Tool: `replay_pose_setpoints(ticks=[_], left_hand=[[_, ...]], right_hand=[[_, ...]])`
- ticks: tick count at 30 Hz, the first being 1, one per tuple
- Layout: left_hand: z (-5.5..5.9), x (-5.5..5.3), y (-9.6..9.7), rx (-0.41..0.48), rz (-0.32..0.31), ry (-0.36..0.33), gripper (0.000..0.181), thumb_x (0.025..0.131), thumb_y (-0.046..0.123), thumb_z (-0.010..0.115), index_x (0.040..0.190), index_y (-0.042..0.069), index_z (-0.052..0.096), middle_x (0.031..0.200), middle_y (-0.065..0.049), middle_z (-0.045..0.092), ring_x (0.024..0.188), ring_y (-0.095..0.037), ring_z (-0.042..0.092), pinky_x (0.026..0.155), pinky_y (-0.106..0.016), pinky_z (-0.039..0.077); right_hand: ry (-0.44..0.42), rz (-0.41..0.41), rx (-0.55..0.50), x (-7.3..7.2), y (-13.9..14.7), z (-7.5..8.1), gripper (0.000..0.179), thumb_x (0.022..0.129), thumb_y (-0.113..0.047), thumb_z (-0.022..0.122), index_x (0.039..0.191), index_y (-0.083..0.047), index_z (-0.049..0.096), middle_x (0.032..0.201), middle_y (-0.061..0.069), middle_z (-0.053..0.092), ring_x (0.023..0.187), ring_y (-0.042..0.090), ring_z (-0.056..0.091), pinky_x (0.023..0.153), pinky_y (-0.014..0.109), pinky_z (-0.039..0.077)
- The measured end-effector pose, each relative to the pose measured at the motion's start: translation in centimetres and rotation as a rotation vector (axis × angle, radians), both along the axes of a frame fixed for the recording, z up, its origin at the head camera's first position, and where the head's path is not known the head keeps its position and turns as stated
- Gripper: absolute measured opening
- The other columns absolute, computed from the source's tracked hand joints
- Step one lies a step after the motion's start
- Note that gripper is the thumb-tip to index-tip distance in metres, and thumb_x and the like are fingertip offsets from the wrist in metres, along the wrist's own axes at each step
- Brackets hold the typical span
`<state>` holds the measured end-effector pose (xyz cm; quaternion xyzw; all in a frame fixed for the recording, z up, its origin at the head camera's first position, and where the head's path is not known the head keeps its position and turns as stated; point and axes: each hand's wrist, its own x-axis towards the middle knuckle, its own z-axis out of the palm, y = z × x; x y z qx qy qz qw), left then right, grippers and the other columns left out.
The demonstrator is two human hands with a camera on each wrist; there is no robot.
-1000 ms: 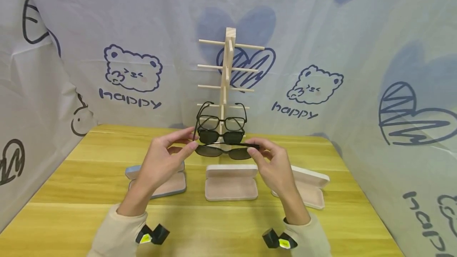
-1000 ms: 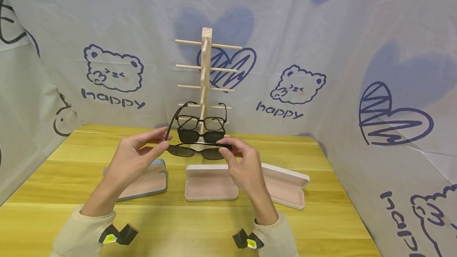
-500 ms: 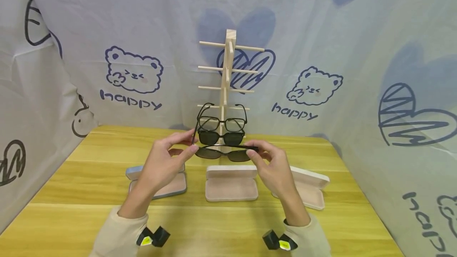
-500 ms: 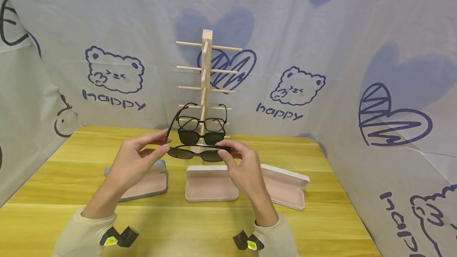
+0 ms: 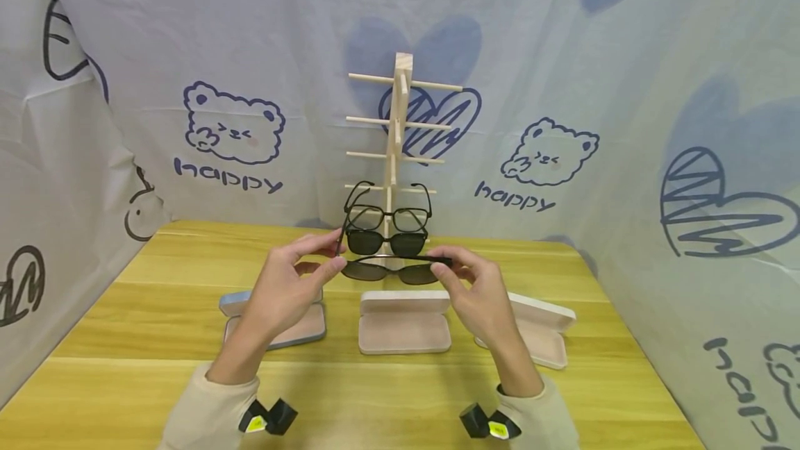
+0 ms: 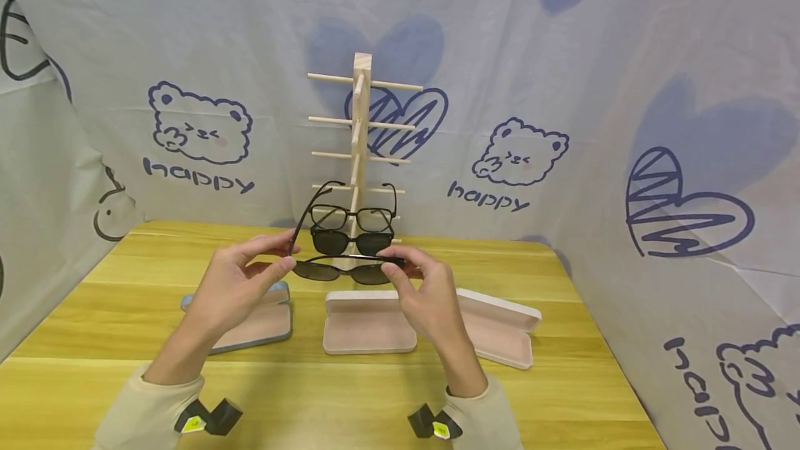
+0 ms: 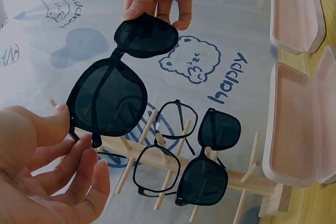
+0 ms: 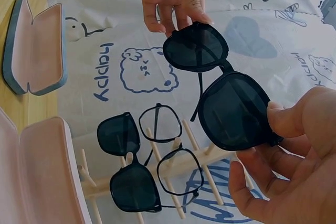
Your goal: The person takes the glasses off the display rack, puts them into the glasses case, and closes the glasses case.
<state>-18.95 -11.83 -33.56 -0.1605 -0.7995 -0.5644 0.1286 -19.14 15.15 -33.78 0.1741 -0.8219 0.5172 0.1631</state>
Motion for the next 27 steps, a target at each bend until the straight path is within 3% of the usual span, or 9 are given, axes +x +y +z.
replay_pose_setpoints(ticks=[10,17,24,27], left_hand=[[-0.08,0.11,-0.01,0.005,-0.009,0.003,0.038,0.099,0.009,0.069,0.136,0.003,0.066,0.121,-0.013,0.073,0.109,-0.013,0.065,0.091,-0.018,0.056],[-0.29,0.31,-0.01,-0.008,-0.025,0.021,0.034,0.101,0.008,0.066,0.135,0.003,0.068,0.123,-0.014,0.073,0.109,-0.01,0.065,0.093,-0.016,0.055],[-0.46,0.35,-0.03,-0.027,-0.028,0.031,0.031,0.102,0.006,0.063,0.132,0.002,0.069,0.126,-0.014,0.073,0.114,-0.026,0.068,0.093,-0.015,0.054],[-0.54,0.35,-0.06,-0.038,-0.027,0.037,0.03,0.102,0.007,0.063,0.131,0.003,0.07,0.126,-0.013,0.073,0.115,-0.027,0.069,0.093,-0.016,0.054]], right_hand=[[0.013,0.004,0.005,-0.09,-0.08,-0.14,0.019,0.097,-0.005,0.069,0.115,-0.003,0.075,0.121,0.013,0.075,0.095,0.012,0.065,0.09,0.029,0.055],[0.001,-0.006,0.013,-0.14,-0.17,-0.13,0.019,0.098,-0.008,0.069,0.115,-0.004,0.075,0.121,0.012,0.075,0.096,0.016,0.066,0.092,0.034,0.055],[0.002,-0.015,0.012,-0.25,-0.29,-0.16,0.018,0.098,-0.01,0.07,0.115,-0.005,0.075,0.121,0.011,0.075,0.096,0.018,0.066,0.093,0.039,0.055],[-0.002,-0.026,0.012,-0.29,-0.34,-0.21,0.018,0.097,-0.01,0.071,0.115,-0.006,0.075,0.12,0.011,0.076,0.097,0.019,0.067,0.093,0.038,0.055]])
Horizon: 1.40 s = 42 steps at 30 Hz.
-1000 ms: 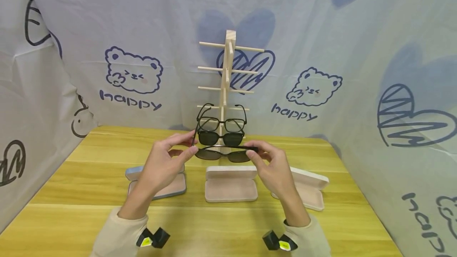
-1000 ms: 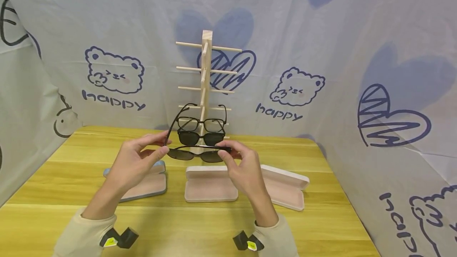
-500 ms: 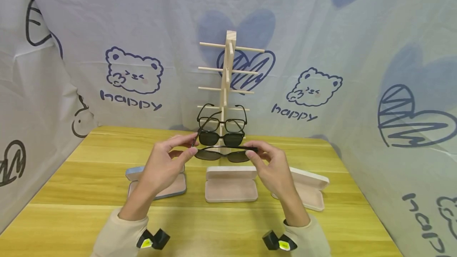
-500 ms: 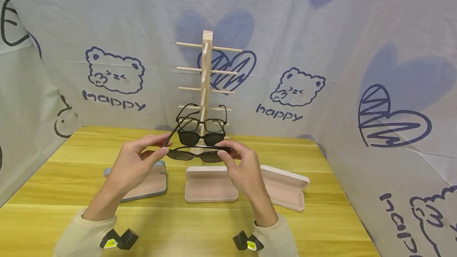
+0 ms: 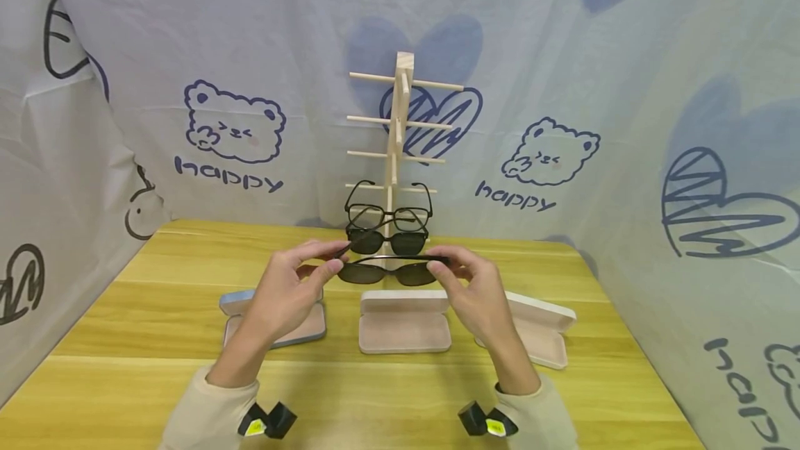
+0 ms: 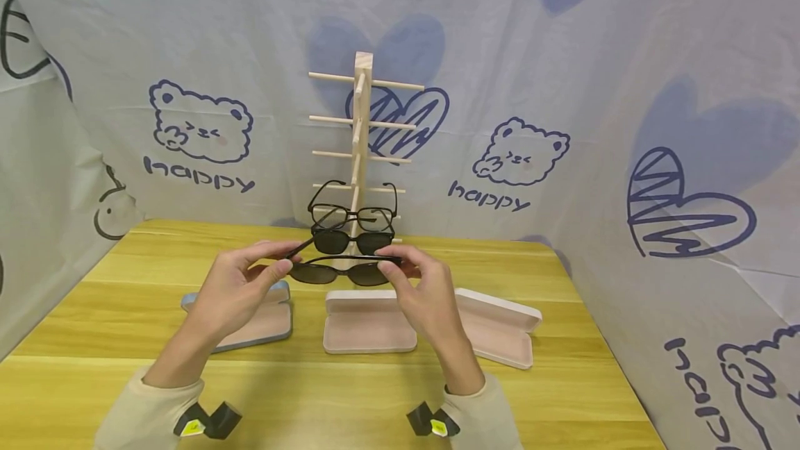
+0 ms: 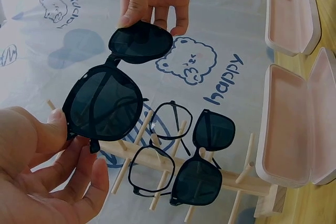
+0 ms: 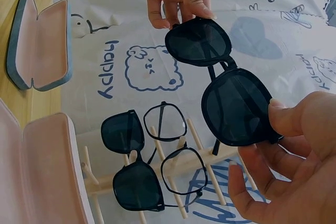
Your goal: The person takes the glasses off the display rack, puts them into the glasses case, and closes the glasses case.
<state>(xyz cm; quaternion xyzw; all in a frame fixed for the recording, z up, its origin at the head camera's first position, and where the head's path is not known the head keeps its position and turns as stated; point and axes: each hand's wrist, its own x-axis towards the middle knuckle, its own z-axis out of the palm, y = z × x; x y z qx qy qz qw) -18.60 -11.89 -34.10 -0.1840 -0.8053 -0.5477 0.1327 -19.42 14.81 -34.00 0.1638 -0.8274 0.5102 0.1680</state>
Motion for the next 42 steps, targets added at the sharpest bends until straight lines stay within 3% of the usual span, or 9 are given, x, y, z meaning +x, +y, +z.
replay_pose_setpoints(ticks=[4,16,19,26,30,35,42], left_hand=[[0.0,0.0,-0.1,-0.02,0.005,0.015,0.028,0.102,0.008,0.063,0.128,0.004,0.072,0.127,-0.013,0.073,0.111,-0.023,0.067,0.087,-0.018,0.054],[-0.2,0.1,-0.3,-0.028,-0.002,0.03,0.024,0.102,0.008,0.064,0.122,0.006,0.075,0.123,-0.014,0.074,0.074,-0.008,0.052,0.062,-0.024,0.043],[-0.2,0.1,-0.3,-0.017,-0.005,0.019,0.023,0.101,0.007,0.064,0.121,0.006,0.076,0.122,-0.014,0.074,0.073,-0.008,0.052,0.06,-0.024,0.042],[-0.4,0.2,-0.5,-0.045,0.018,0.008,0.022,0.101,0.007,0.064,0.119,0.006,0.077,0.119,-0.013,0.076,0.092,-0.016,0.061,0.073,-0.022,0.049],[-0.6,0.2,-0.8,-0.055,-0.001,0.009,0.021,0.101,0.008,0.064,0.117,0.005,0.077,0.115,-0.013,0.076,0.089,-0.021,0.06,0.07,-0.024,0.047],[-0.9,0.2,-1.3,-0.072,-0.005,-0.013,0.02,0.101,0.009,0.065,0.116,0.004,0.077,0.116,-0.014,0.076,0.095,-0.018,0.066,0.076,-0.022,0.053],[-1.2,0.3,-2.3,-0.081,-0.007,-0.08,0.02,0.101,0.007,0.064,0.116,0.001,0.076,0.117,-0.02,0.075,0.075,-0.011,0.068,0.067,-0.022,0.047]], right_hand=[[-0.007,-0.024,-0.005,-0.1,-0.1,0.1,0.018,0.096,-0.01,0.072,0.114,-0.007,0.076,0.117,0.01,0.077,0.097,0.02,0.069,0.093,0.036,0.056],[-0.002,-0.059,-0.031,-0.3,-0.2,0.2,0.016,0.092,-0.014,0.078,0.106,-0.007,0.078,0.113,0.009,0.076,0.098,0.02,0.067,0.088,0.034,0.057],[0.012,-0.054,-0.033,-0.3,-0.3,0.2,0.015,0.092,-0.014,0.079,0.105,-0.007,0.078,0.111,0.009,0.076,0.096,0.018,0.064,0.086,0.031,0.056],[0.011,-0.051,-0.03,-0.5,-0.5,0.0,0.013,0.091,-0.013,0.079,0.103,-0.008,0.079,0.107,0.009,0.076,0.09,0.014,0.06,0.082,0.026,0.054],[0.011,-0.043,-0.016,-0.7,-0.6,-0.3,0.012,0.091,-0.01,0.078,0.103,-0.009,0.08,0.108,0.009,0.076,0.089,0.014,0.061,0.081,0.025,0.053],[0.03,-0.006,0.006,-0.8,-0.6,-0.8,0.013,0.095,-0.007,0.073,0.106,-0.008,0.079,0.111,0.011,0.075,0.091,0.017,0.063,0.079,0.026,0.053],[-0.007,0.044,0.005,-1.2,-1.2,-1.6,0.015,0.096,-0.003,0.07,0.108,-0.005,0.079,0.115,0.014,0.075,0.096,0.022,0.066,0.08,0.025,0.056]])
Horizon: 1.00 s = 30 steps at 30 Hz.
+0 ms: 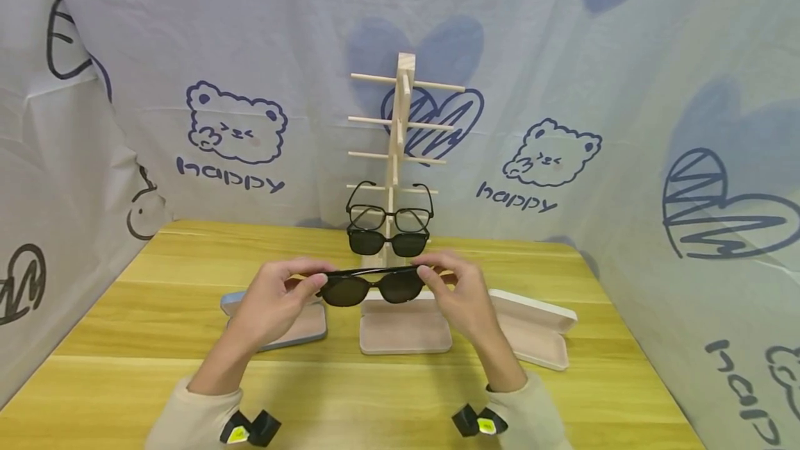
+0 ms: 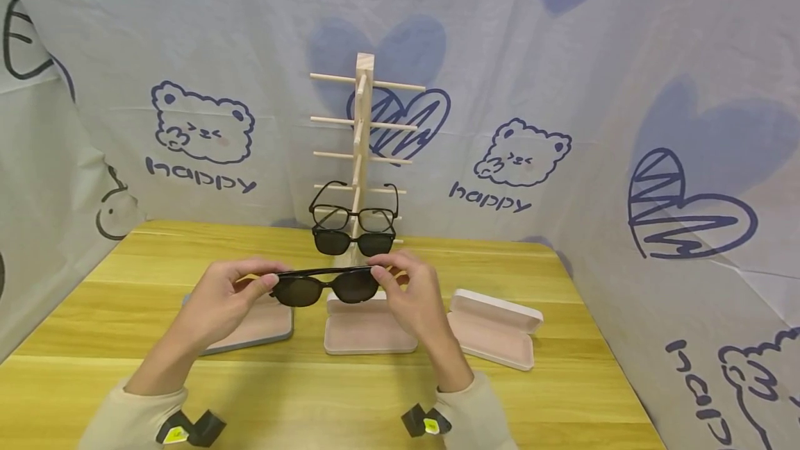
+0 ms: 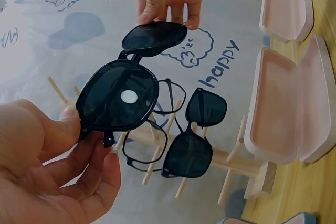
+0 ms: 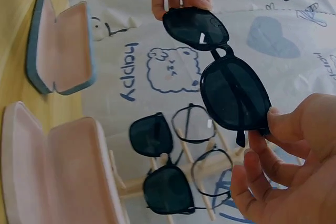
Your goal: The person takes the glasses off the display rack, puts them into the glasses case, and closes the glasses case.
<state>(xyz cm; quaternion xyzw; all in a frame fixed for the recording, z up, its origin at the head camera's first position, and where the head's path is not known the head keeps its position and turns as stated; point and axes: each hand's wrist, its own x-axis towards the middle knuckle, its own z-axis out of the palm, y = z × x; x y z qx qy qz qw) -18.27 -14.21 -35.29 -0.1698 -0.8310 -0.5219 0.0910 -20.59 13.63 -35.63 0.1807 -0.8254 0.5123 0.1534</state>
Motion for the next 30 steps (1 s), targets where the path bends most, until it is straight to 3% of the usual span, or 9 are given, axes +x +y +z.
replay_pose_setpoints(ticks=[3,10,17,26,30], left_hand=[[-0.2,0.0,-0.4,-0.01,0.006,-0.009,0.02,0.101,0.005,0.064,0.116,0.001,0.076,0.117,-0.02,0.075,0.078,-0.009,0.068,0.068,-0.021,0.048],[-0.8,0.1,-1.6,-0.05,0.027,-0.018,0.021,0.102,0.003,0.062,0.117,0.002,0.076,0.118,-0.016,0.076,0.103,-0.021,0.071,0.079,-0.019,0.056],[-1.6,0.1,-3.4,-0.129,0.051,-0.059,0.022,0.102,0.006,0.063,0.118,0.006,0.077,0.118,-0.011,0.077,0.105,-0.017,0.07,0.083,-0.023,0.056],[-2.5,0.2,-6.4,-0.137,-0.003,-0.127,0.024,0.104,0.013,0.061,0.122,0.004,0.075,0.123,-0.017,0.074,0.1,-0.007,0.072,0.081,-0.023,0.06],[-3.1,0.2,-7.5,-0.133,-0.028,-0.158,0.026,0.105,0.014,0.061,0.123,0.001,0.073,0.124,-0.021,0.072,0.095,-0.006,0.072,0.078,-0.027,0.062]], right_hand=[[-0.027,0.01,-0.005,-0.2,-0.4,-0.5,0.016,0.096,-0.006,0.071,0.109,-0.004,0.079,0.113,0.014,0.076,0.096,0.024,0.068,0.08,0.024,0.057],[-0.127,0.061,-0.004,-0.8,-1.1,-1.9,0.021,0.099,-0.015,0.07,0.113,-0.001,0.076,0.109,0.017,0.076,0.092,0.026,0.072,0.074,0.024,0.061],[-0.161,0.174,-0.01,-1.0,-2.3,-3.0,0.023,0.101,-0.015,0.067,0.113,0.004,0.074,0.101,0.022,0.075,0.074,0.024,0.074,0.07,0.031,0.064],[-0.155,0.261,0.04,-1.5,-4.3,-4.4,0.021,0.102,-0.01,0.063,0.11,0.007,0.073,0.09,0.024,0.075,0.076,0.029,0.075,0.068,0.02,0.06],[-0.176,0.271,0.057,-1.6,-5.3,-5.0,0.022,0.103,-0.007,0.061,0.112,0.008,0.073,0.09,0.024,0.075,0.076,0.031,0.075,0.069,0.026,0.062]])
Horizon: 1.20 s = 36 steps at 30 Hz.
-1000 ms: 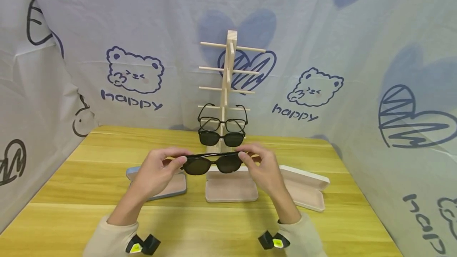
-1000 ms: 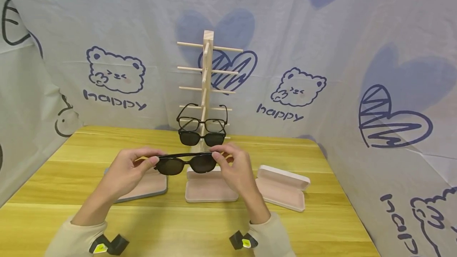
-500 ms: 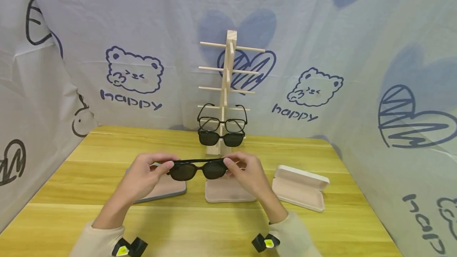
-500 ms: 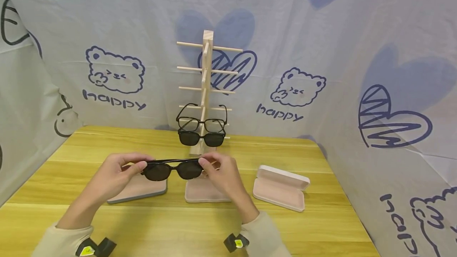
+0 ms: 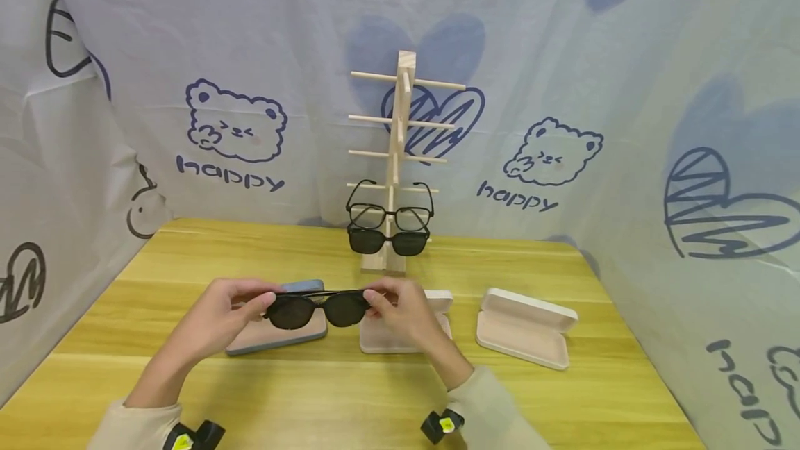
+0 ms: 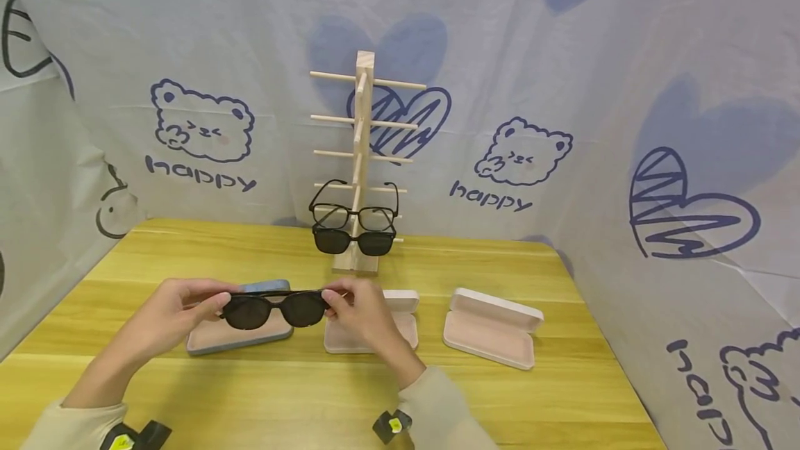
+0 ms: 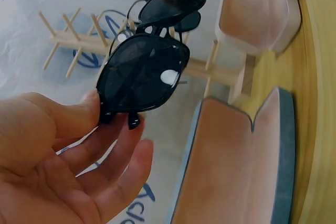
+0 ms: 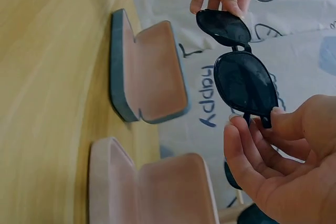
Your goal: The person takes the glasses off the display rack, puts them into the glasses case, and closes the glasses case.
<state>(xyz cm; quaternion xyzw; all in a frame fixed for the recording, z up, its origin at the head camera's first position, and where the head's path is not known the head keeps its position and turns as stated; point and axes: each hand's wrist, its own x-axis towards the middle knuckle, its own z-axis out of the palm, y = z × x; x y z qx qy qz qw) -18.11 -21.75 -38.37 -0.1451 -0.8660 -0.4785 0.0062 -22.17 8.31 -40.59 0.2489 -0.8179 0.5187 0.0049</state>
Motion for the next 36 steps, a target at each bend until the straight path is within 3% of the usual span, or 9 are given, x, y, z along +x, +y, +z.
replay_pose_setpoints(ticks=[3,6,9,13,20,29,36], left_hand=[[-0.3,-0.1,-0.7,0.007,-0.01,-0.036,0.027,0.105,0.014,0.06,0.124,-0.001,0.071,0.124,-0.023,0.07,0.089,-0.006,0.07,0.072,-0.03,0.063],[-0.6,0.0,-1.3,0.017,-0.004,-0.083,0.029,0.105,0.015,0.06,0.126,-0.004,0.069,0.123,-0.026,0.07,0.084,-0.009,0.072,0.067,-0.031,0.063],[-1.0,0.1,-1.7,0.031,0.019,-0.132,0.033,0.105,0.016,0.061,0.129,-0.006,0.067,0.117,-0.026,0.071,0.079,-0.015,0.076,0.064,-0.032,0.063],[-1.6,0.1,-2.2,0.038,0.056,-0.163,0.034,0.105,0.014,0.061,0.13,-0.007,0.066,0.11,-0.025,0.07,0.073,-0.023,0.077,0.062,-0.034,0.063],[-2.7,0.0,-3.1,-0.003,0.114,-0.183,0.039,0.106,0.015,0.058,0.133,-0.012,0.061,0.13,-0.039,0.062,0.077,-0.024,0.078,0.067,-0.033,0.064],[-3.7,-0.2,-3.8,0.03,0.139,-0.252,0.038,0.106,0.013,0.059,0.131,-0.015,0.061,0.125,-0.038,0.065,0.08,-0.024,0.078,0.071,-0.033,0.065],[-4.3,-0.4,-4.4,0.026,0.186,-0.279,0.038,0.105,0.013,0.06,0.131,-0.014,0.06,0.123,-0.037,0.066,0.08,-0.025,0.078,0.071,-0.033,0.065]], right_hand=[[-0.007,0.006,0.013,-0.1,-0.7,-0.5,0.022,0.104,-0.006,0.06,0.113,0.01,0.072,0.09,0.024,0.075,0.077,0.033,0.075,0.069,0.029,0.063],[-0.011,0.013,0.016,-0.2,-1.3,-0.9,0.022,0.104,-0.006,0.06,0.113,0.01,0.072,0.092,0.025,0.075,0.077,0.034,0.075,0.068,0.025,0.061],[-0.02,0.02,0.014,-0.3,-2.0,-1.3,0.022,0.104,-0.004,0.059,0.114,0.011,0.071,0.093,0.026,0.075,0.076,0.034,0.075,0.066,0.019,0.059],[-0.07,0.016,0.011,-0.5,-2.8,-1.8,0.022,0.104,-0.002,0.058,0.115,0.011,0.071,0.097,0.026,0.075,0.079,0.036,0.075,0.067,0.021,0.06],[-0.129,-0.029,0.035,-0.8,-4.3,-2.5,0.023,0.102,-0.001,0.06,0.121,0.007,0.071,0.097,0.02,0.074,0.083,0.035,0.076,0.065,0.018,0.058],[-0.136,-0.076,0.072,-1.3,-5.8,-3.5,0.022,0.1,0.0,0.063,0.12,0.007,0.071,0.09,0.015,0.073,0.078,0.028,0.075,0.062,0.018,0.057],[-0.079,-0.084,0.16,-1.3,-6.6,-3.9,0.022,0.1,-0.001,0.063,0.119,0.005,0.072,0.088,0.011,0.074,0.076,0.022,0.075,0.06,0.014,0.053]])
